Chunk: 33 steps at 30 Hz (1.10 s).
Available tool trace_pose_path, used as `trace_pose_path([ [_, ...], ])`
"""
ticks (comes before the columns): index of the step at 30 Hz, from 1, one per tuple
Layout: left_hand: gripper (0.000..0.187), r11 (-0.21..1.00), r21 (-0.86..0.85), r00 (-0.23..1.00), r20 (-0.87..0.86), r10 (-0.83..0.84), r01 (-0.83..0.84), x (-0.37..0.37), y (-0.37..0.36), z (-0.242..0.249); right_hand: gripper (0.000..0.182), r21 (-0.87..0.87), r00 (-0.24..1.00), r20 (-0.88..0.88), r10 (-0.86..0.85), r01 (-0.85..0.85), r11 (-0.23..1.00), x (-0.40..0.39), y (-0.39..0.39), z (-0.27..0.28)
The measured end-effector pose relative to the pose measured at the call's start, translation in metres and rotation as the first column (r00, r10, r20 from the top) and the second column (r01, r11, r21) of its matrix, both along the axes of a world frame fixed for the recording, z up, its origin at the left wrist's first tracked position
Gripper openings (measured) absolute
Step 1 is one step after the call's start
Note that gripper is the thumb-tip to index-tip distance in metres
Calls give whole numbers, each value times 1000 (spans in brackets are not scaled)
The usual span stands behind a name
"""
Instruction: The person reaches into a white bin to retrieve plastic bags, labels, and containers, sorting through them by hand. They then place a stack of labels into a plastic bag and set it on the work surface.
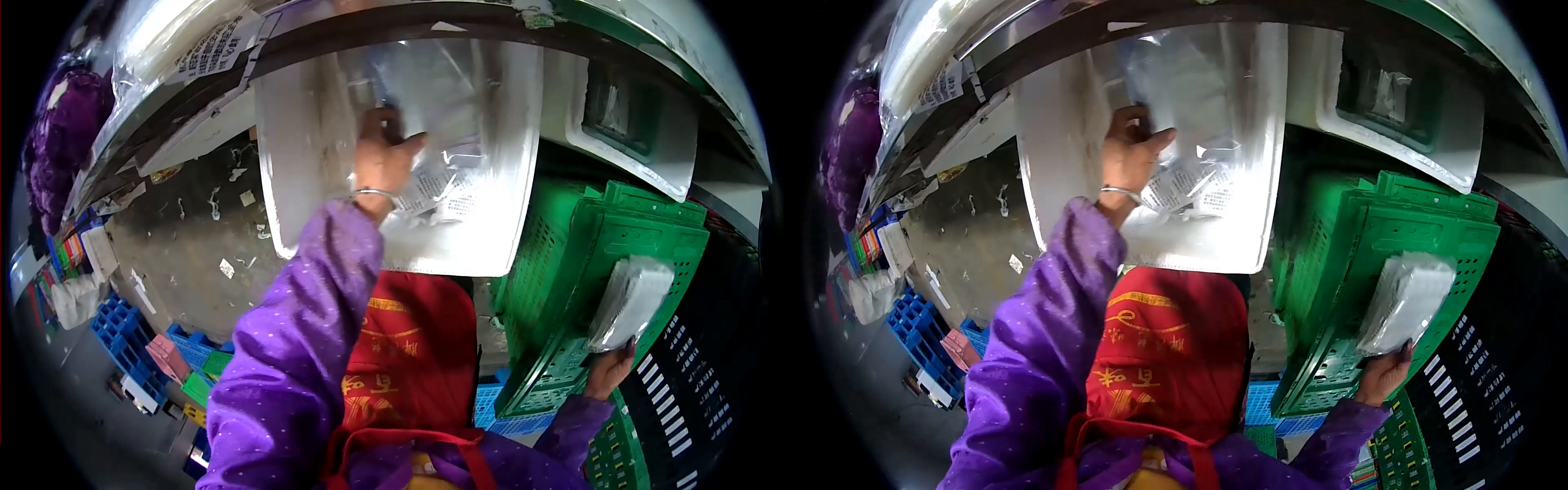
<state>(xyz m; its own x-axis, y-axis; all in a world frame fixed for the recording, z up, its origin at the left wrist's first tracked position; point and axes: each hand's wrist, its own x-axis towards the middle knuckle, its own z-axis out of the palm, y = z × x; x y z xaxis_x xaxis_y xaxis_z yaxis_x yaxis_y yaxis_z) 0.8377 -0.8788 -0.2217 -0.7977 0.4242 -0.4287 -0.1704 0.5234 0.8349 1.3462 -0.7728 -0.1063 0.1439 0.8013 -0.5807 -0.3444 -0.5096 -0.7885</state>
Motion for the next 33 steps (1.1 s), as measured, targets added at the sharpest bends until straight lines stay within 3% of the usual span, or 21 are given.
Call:
trace_pose_path([
  [2, 66, 997, -79, 973, -230, -16, -2, 4, 7, -15, 48, -61, 999, 23, -33, 34, 998, -8, -4, 4],
  [3, 67, 980, -123, 934, -340, 105, -154, 4, 10, -14, 48, -91, 998, 36, -45, 48, 995, -12, -5, 5],
  [5, 70, 882, -148, 775, -556, 300, -447, -4, 14, -10, 50, -66, 987, 75, 139, -134, 989, -12, -5, 6],
  [6, 79, 893, -172, 875, -345, 341, -415, -11, 9, -14, 51, -62, 964, 143, 224, -217, 974, -20, -4, 13],
  [8, 81, 910, -290, 935, -279, 217, -298, -22, 1, -22, 47, -9, 901, 318, 295, -308, 951, -19, -4, 17],
  [9, 83, 911, -341, 959, -238, 156, -233, -30, -1, -23, 45, -20, 779, 546, 309, -357, 934, -22, -2, 24],
  [10, 80, 941, -258, 976, -63, 208, -218, -45, -9, -32, 43, -43, 604, 738, 300, -402, 915, -27, 1, 35],
  [11, 78, 952, -242, 982, -42, 183, -188, -54, -9, -42, 41, -76, 390, 881, 268, -442, 894, -31, 2, 42],
  [12, 75, 961, -224, 987, -22, 161, -162, -62, -7, -51, 37, -2, 316, 924, 213, -554, 833, -15, 11, 47],
  [13, 73, 969, -208, 990, 1, 138, -135, -63, -6, -58, 35, 59, 288, 949, 130, -564, 824, -60, 6, 64],
  [14, 71, 976, -68, 971, -138, 194, -205, -47, 3, -20, 34, 116, 289, 950, 119, -680, 724, -110, 5, 76],
  [15, 69, 974, -93, 968, -160, 191, -208, -42, 8, -4, 33, 177, 303, 947, 105, -767, 617, -147, 1, 81],
  [17, 64, 973, 127, 981, -4, 194, -192, -21, 20, 57, 32, 43, 192, 959, 210, -827, 561, -196, -5, 75],
  [18, 68, 982, 144, 956, -248, 156, -123, 14, 43, 49, 32, 26, 206, 935, 289, -852, 523, -219, -9, 66],
  [20, 70, 989, 146, 943, -330, 41, 9, 48, 69, 67, 32, 8, 248, 861, 444, -879, 476, -254, -17, 47],
  [21, 69, 983, 171, 983, -179, -42, 73, 45, 72, 90, 32, 8, 285, 808, 516, -881, 474, -269, -20, 40],
  [24, 66, 991, 121, 946, -308, 99, -64, 47, 73, 89, 34, -22, 251, 752, 609, -915, 403, -296, -24, 37],
  [28, 69, 964, 265, 985, -155, 76, -33, 38, 67, 78, 34, -65, 256, 699, 668, -907, 416, -295, -23, 30],
  [33, 73, 962, 273, 982, -174, 72, -23, 41, 69, 76, 27, -96, 324, 556, 765, -890, 446, -306, -34, 19],
])
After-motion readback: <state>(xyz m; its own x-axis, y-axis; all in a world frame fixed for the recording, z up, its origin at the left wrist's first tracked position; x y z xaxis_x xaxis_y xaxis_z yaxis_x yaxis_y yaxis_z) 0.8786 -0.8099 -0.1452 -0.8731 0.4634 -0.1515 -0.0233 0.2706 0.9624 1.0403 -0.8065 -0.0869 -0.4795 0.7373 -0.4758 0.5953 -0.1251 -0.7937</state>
